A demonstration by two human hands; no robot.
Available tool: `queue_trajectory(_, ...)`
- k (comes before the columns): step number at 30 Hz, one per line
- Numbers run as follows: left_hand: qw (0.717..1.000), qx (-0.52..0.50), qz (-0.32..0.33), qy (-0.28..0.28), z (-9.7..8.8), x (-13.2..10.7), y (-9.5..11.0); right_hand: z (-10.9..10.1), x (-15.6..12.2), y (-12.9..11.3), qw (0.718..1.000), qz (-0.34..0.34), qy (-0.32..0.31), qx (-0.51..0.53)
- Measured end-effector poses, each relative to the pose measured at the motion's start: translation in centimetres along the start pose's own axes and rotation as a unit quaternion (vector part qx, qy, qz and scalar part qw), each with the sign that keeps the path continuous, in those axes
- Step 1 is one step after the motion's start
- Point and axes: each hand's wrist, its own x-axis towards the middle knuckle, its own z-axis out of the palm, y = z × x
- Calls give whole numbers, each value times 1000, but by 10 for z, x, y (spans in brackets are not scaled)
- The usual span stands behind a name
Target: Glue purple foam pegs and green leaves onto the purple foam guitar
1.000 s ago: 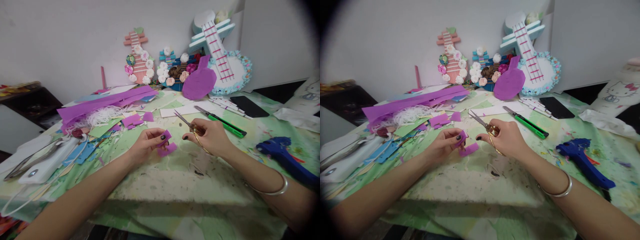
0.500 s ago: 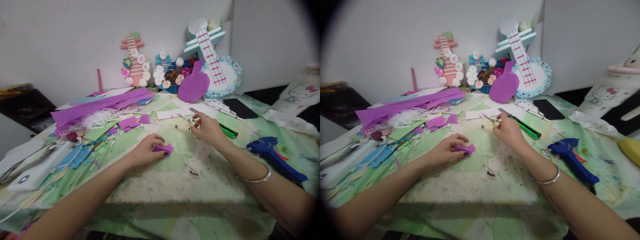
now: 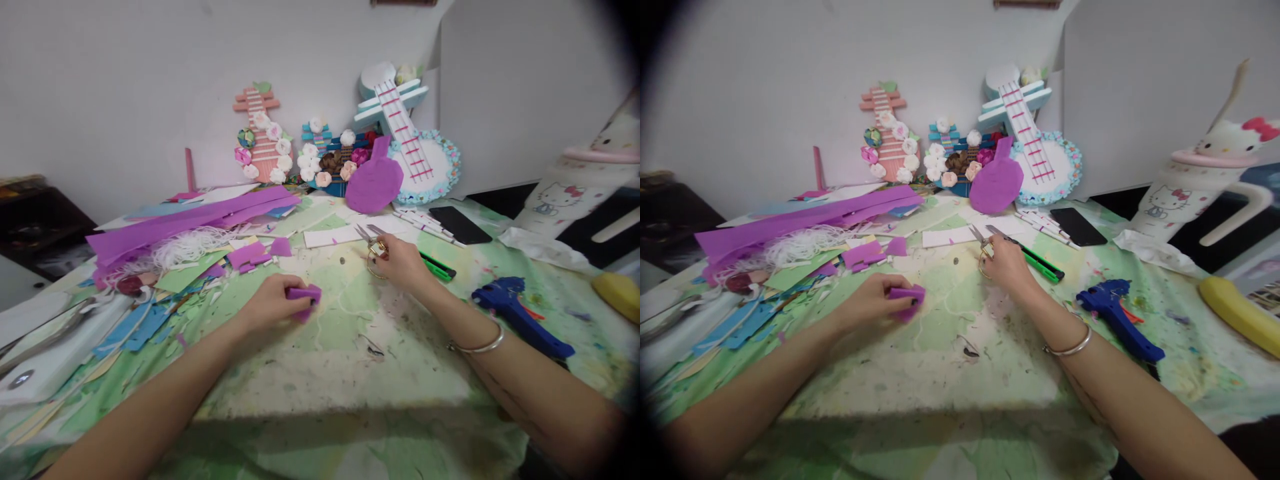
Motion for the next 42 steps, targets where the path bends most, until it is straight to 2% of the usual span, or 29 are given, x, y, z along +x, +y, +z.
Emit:
queue_trajectory(1,996,66,1,62,-8,2,-4,1,0,1,1000,-2,0,-2)
queue_trajectory(2,980,148,10,132,-16,5,-8,1,0,1,1000,-3,2,-4)
queue_trajectory(4,931,276,35,238,-31,8,-15,1,0,2,1000,-5,5,-8)
queue_trajectory(6,894,327,45,303,-42,10,-19,0,-1,4,1000,-8,12,-7)
queue_trajectory(9,884,304,89,344,-43,8,-14,-4,-3,2,999,-20,29,3)
queue_trajectory(11,895,262,146,331,-34,6,-5,-7,-7,-4,997,-49,41,38)
queue_trajectory(13,919,205,185,282,-19,3,4,-9,-13,-13,987,-106,34,119)
queue_trajectory(16,956,112,186,198,6,-2,13,-7,-28,-33,944,-221,-10,243)
queue_trajectory(19,978,64,153,129,24,-5,14,-4,-43,-49,918,-288,-55,267)
queue_trajectory(23,986,-49,119,111,30,-6,14,-3,-52,-57,919,-250,-96,291)
queue_trajectory(26,979,-157,86,95,27,-5,15,-1,-49,-53,908,-207,-119,345)
queue_trajectory(28,975,-188,79,83,27,-4,15,4,-46,-51,898,-177,-132,380)
queue_trajectory(32,978,-145,100,107,28,-1,12,15,-42,-48,889,-137,-125,418)
queue_trajectory(34,978,-106,126,128,28,1,10,19,-42,-49,887,-132,-114,428)
queue_trajectory(38,975,-61,169,134,27,2,8,24,-43,-49,883,-121,-93,443)
queue_trajectory(42,978,-46,145,144,30,2,7,27,-43,-49,885,-101,-81,448)
